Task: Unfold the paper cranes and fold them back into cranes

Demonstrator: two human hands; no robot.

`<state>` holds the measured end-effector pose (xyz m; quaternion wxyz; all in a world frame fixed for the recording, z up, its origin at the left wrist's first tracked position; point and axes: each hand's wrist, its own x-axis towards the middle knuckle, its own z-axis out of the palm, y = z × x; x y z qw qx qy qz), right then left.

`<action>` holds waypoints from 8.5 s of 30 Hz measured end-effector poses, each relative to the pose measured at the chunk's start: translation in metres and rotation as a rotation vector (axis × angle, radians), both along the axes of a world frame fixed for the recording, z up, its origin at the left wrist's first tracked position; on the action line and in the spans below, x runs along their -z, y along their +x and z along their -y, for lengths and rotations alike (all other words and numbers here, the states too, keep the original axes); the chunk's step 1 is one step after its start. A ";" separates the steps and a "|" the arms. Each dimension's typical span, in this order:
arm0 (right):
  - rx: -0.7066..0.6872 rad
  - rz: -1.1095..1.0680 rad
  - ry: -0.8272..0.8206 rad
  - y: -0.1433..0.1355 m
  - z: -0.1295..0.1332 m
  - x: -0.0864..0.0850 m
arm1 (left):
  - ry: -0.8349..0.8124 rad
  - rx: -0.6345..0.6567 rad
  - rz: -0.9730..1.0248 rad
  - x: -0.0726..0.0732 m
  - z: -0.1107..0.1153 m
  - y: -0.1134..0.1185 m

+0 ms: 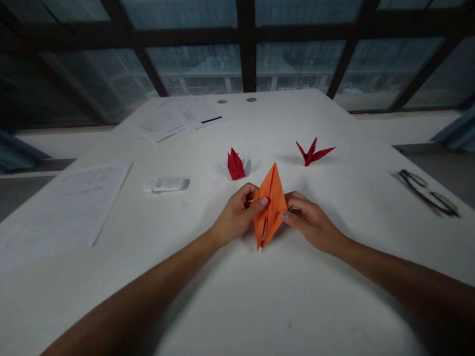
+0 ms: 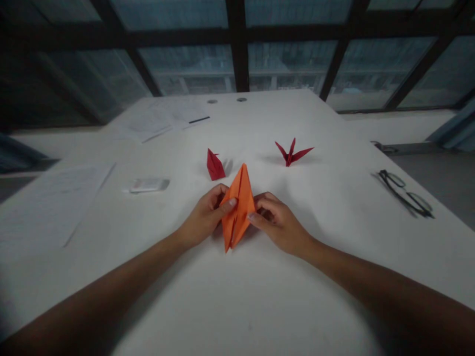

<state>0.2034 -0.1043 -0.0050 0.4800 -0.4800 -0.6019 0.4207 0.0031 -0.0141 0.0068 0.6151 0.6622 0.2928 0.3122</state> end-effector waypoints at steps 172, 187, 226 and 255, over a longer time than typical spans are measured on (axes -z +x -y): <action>0.252 0.923 0.783 0.006 0.016 0.005 | -0.110 0.156 0.301 0.005 0.007 0.000; 0.331 0.436 0.283 0.003 0.007 0.005 | -0.054 0.000 0.158 0.012 -0.004 -0.001; 0.317 0.287 0.204 0.005 -0.002 0.007 | 0.256 -0.142 -0.111 0.006 0.003 0.002; 0.325 0.352 0.122 -0.001 0.000 0.003 | 0.209 -0.049 0.050 0.018 0.000 0.002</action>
